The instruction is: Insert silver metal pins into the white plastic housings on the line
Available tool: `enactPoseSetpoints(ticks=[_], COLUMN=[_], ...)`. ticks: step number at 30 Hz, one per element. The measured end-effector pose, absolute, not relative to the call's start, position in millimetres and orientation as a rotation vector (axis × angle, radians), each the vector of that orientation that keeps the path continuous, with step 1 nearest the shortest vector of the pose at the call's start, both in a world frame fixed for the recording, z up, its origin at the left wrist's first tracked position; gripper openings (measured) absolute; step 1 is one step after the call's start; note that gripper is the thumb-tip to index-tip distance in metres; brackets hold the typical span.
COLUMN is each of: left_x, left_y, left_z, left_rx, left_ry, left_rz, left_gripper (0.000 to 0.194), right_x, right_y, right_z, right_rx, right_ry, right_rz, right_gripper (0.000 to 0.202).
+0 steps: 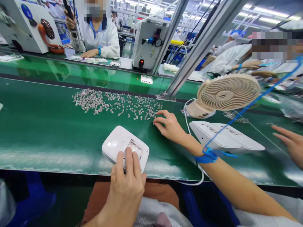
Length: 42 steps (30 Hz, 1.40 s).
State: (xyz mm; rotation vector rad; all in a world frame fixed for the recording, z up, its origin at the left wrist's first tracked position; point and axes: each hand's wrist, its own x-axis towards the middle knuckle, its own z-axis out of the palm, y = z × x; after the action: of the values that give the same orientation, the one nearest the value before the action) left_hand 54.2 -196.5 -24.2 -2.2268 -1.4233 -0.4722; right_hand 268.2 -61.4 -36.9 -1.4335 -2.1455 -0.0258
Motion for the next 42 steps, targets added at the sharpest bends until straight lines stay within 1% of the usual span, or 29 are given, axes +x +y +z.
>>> enactPoseSetpoints(ticks=[3, 6, 8, 15, 19, 25, 29, 32, 35, 38, 40, 42], left_x=[74.1, 89.3, 93.0, 90.9, 91.8, 89.4, 85.7, 83.6, 83.5, 85.1, 86.2, 87.0], left_y=[-194.4, -192.2, -192.1, -193.8, -192.9, -194.3, -194.4, -191.8, -189.1, -188.6, -189.2, -189.5], left_z=[-23.5, -22.7, -21.9, -22.7, -25.7, -25.3, -22.6, -20.4, -19.9, -21.7, -23.6, -25.3], left_rx=[-2.096, -2.071, -2.105, -2.086, -2.054, -2.091, -2.145, -2.201, -2.25, -2.252, -2.237, -2.219], left_ry=[-1.458, -1.483, -1.474, -1.452, -1.451, -1.438, -1.409, -1.376, -1.371, -1.376, -1.373, -1.379], left_rz=[-0.511, -0.542, -0.519, -0.495, -0.525, -0.461, -0.446, -0.398, -0.34, -0.323, -0.327, -0.334], left_gripper=[0.039, 0.043, 0.044, 0.039, 0.041, 0.04, 0.037, 0.041, 0.047, 0.048, 0.046, 0.045], right_x=[241.9, 220.2, 212.4, 207.7, 205.8, 203.8, 205.7, 208.6, 211.9, 214.8, 215.9, 216.0], right_y=[-91.4, -116.7, -124.2, -124.3, -126.8, -126.6, -125.3, -124.0, -125.6, -132.3, -138.3, -143.2], right_z=[-20.6, -9.3, -8.5, -19.2, -17.1, -18.6, -19.2, -18.2, -18.7, -22.7, -26.5, -29.7], right_rx=[-1.292, -1.202, -1.168, -1.168, -1.171, -1.217, -1.233, -1.255, -1.277, -1.272, -1.263, -1.25], right_ry=[-1.98, -1.949, -1.993, -2.091, -2.129, -2.21, -2.187, -2.143, -2.016, -1.855, -1.803, -1.813], right_rz=[0.301, 0.475, 0.46, 0.102, 0.016, -0.107, -0.068, 0.026, 0.223, 0.431, 0.468, 0.435], right_gripper=[0.012, 0.012, 0.014, 0.018, 0.019, 0.024, 0.022, 0.017, 0.014, 0.012, 0.013, 0.015])
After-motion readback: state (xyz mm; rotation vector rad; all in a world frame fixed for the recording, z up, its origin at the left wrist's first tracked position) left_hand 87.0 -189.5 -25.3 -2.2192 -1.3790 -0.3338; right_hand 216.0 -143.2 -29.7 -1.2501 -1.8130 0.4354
